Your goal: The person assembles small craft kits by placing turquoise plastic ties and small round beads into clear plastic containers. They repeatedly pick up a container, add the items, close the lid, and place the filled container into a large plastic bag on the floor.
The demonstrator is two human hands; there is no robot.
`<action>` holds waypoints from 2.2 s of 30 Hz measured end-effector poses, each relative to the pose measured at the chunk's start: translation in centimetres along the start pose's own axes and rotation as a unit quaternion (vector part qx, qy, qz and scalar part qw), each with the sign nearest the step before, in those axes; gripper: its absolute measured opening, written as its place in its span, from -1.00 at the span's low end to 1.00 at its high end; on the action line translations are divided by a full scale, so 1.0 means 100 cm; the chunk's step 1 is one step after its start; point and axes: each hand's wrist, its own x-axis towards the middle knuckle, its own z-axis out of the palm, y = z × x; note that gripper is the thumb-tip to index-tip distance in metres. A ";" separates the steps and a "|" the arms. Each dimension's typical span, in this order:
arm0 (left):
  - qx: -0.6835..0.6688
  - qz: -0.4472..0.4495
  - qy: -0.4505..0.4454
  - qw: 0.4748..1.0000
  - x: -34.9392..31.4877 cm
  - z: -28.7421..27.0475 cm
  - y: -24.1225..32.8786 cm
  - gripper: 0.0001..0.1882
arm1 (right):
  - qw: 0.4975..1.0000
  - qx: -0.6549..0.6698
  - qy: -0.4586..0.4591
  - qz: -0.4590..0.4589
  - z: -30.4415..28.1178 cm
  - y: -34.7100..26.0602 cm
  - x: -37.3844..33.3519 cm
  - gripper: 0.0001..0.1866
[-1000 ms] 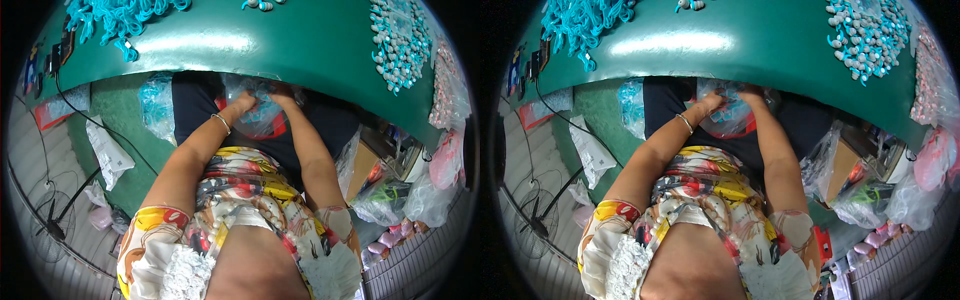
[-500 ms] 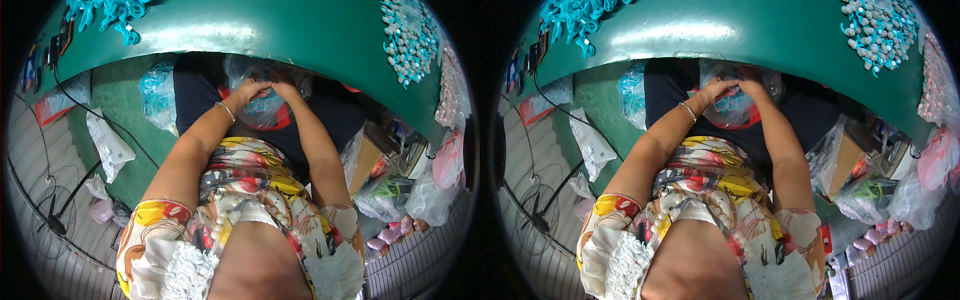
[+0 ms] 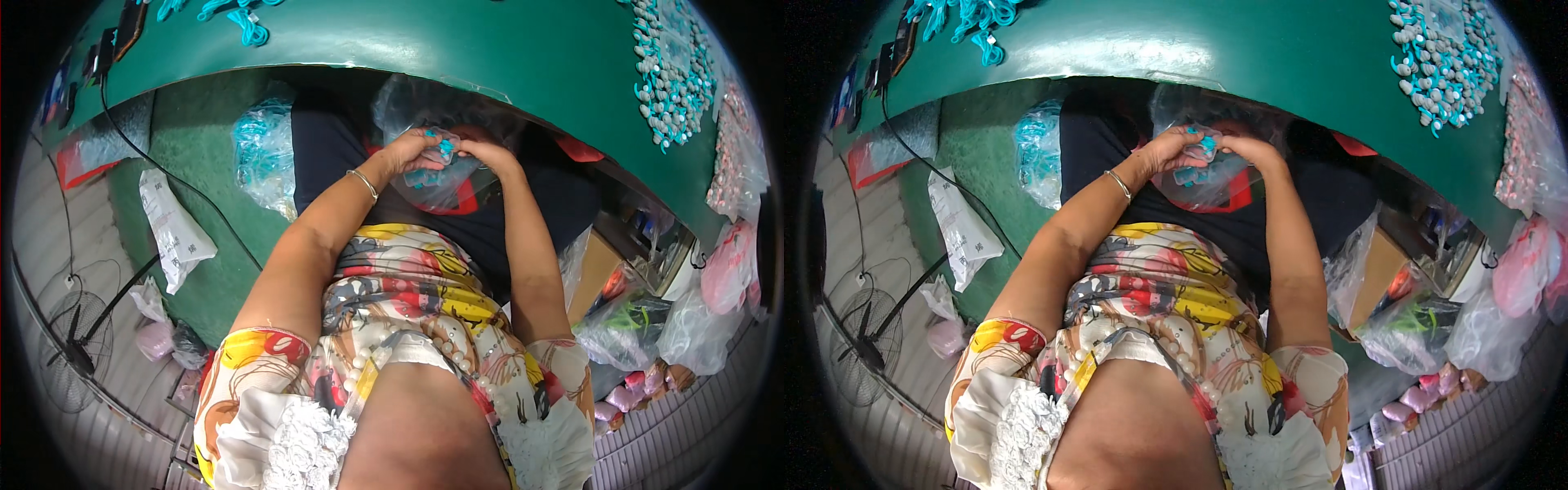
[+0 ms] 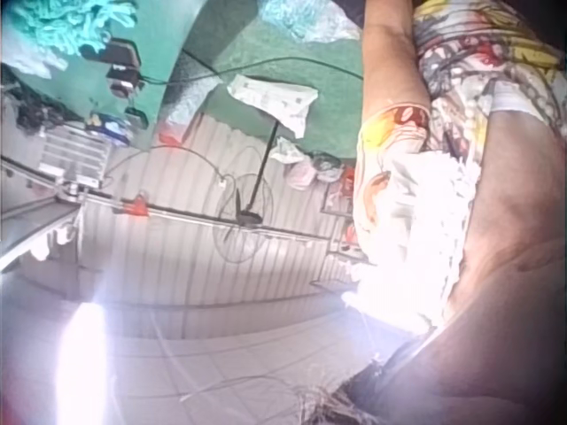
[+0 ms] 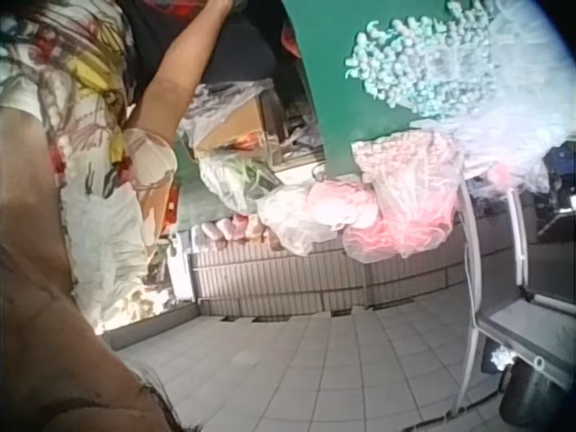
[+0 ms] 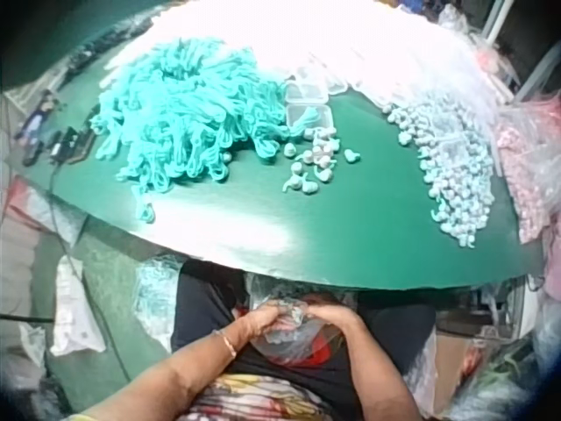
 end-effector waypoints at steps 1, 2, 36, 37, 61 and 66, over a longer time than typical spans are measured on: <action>-0.004 0.004 0.001 1.000 -0.002 0.001 0.001 -0.69 | 1.000 0.005 -0.005 0.023 -0.001 -0.001 -0.002 -0.64; -0.009 0.009 0.003 1.000 -0.004 0.002 0.001 -0.70 | 0.999 0.009 -0.010 0.046 -0.003 -0.002 -0.003 -0.65; -0.079 0.117 0.027 0.990 -0.096 -0.020 0.005 -0.73 | 0.819 -0.508 -0.017 -0.268 0.050 0.042 0.050 -0.54; -0.066 0.108 0.021 0.992 -0.095 -0.021 0.004 -0.74 | 0.826 -0.500 0.015 -0.261 0.047 0.036 0.050 -0.54; -0.067 0.131 0.065 0.987 -0.095 -0.031 -0.007 -0.75 | 0.729 -0.647 -0.135 -0.176 0.105 0.059 0.056 -0.69; -0.078 0.134 0.063 0.986 -0.098 -0.027 -0.004 -0.75 | 0.677 -0.687 -0.170 -0.201 0.114 0.087 0.071 -0.65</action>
